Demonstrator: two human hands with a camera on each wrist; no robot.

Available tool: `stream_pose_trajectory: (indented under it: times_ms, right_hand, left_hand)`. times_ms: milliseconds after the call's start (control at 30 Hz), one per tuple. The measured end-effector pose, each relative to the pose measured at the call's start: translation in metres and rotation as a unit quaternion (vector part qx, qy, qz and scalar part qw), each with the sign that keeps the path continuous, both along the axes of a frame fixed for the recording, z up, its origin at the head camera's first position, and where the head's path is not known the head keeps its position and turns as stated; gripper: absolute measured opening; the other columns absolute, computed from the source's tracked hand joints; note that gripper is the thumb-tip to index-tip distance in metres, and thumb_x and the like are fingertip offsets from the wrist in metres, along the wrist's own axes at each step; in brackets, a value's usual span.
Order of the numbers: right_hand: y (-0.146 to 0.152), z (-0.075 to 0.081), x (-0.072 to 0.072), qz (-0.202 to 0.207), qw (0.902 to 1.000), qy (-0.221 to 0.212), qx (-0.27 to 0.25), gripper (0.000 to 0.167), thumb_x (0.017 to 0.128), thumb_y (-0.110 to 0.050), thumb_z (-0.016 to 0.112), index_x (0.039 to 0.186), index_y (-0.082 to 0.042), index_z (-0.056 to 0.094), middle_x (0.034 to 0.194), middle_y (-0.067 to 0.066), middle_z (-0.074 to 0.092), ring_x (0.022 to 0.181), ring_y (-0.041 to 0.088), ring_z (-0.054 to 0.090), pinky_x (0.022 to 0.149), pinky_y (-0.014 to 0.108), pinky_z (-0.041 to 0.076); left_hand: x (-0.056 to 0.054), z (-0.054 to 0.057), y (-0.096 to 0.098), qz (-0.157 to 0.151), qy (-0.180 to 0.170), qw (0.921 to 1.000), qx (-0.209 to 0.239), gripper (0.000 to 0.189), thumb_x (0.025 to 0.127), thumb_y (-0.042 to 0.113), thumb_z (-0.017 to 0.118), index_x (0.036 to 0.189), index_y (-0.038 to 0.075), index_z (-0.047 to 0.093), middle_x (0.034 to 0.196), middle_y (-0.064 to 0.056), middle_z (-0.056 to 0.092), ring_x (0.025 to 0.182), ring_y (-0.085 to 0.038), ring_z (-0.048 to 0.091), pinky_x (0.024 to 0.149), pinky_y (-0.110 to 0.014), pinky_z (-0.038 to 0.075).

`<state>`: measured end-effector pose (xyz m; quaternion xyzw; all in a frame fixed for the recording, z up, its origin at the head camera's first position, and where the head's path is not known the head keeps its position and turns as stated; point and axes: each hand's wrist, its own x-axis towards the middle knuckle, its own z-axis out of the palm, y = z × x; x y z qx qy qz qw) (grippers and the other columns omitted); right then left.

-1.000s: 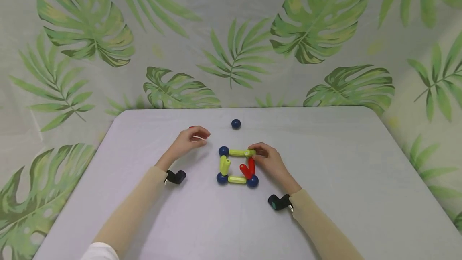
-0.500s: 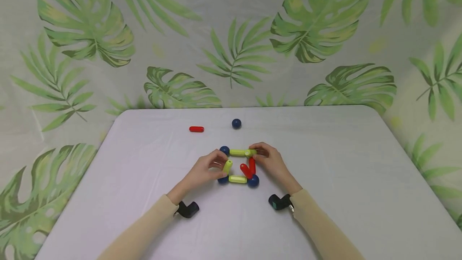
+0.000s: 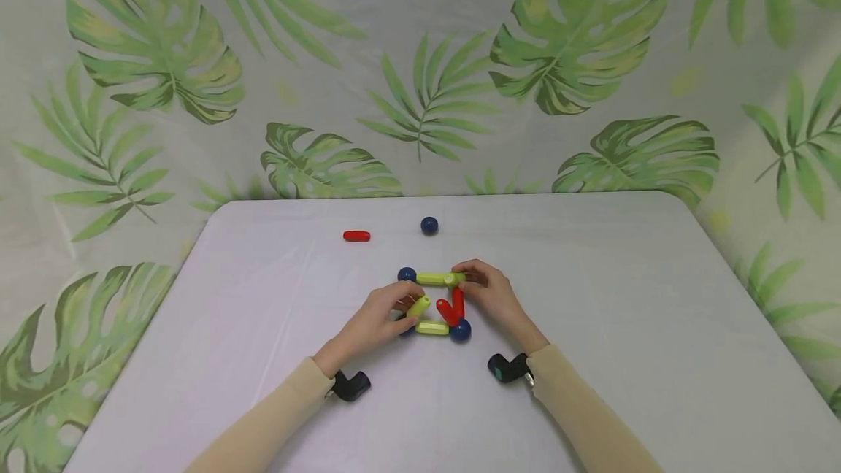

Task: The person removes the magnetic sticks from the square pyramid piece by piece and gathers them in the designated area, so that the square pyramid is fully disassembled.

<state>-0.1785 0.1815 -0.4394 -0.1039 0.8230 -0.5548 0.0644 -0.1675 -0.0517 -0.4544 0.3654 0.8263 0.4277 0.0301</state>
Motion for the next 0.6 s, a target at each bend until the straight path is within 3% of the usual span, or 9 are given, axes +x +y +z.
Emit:
stream_pose_trajectory:
  times_ms: [400, 600]
  right_hand:
    - [-0.001, 0.000, 0.000, 0.001, 1.0000, 0.001, 0.002, 0.026, 0.093, 0.004, 0.056, 0.118, 0.009, 0.057, 0.121, 0.025, 0.057, 0.113, 0.042, 0.053, 0.096, 0.050, 0.043]
    - [0.006, -0.024, -0.010, 0.002, 1.0000, 0.005, 0.000, 0.027, 0.093, 0.002, 0.057, 0.120, 0.004, 0.058, 0.122, 0.022, 0.058, 0.113, 0.038, 0.054, 0.095, 0.048, 0.044]
  left_hand:
    - [0.000, -0.003, 0.002, 0.021, 0.018, 0.9995, 0.013, 0.035, 0.083, -0.004, 0.070, 0.113, 0.005, 0.055, 0.106, -0.007, 0.061, 0.086, -0.013, 0.062, 0.076, -0.020, 0.052]
    - [-0.001, -0.004, 0.004, 0.037, 0.054, 0.9976, 0.022, 0.038, 0.082, -0.009, 0.068, 0.114, 0.007, 0.056, 0.108, -0.005, 0.061, 0.094, -0.015, 0.059, 0.075, -0.020, 0.051]
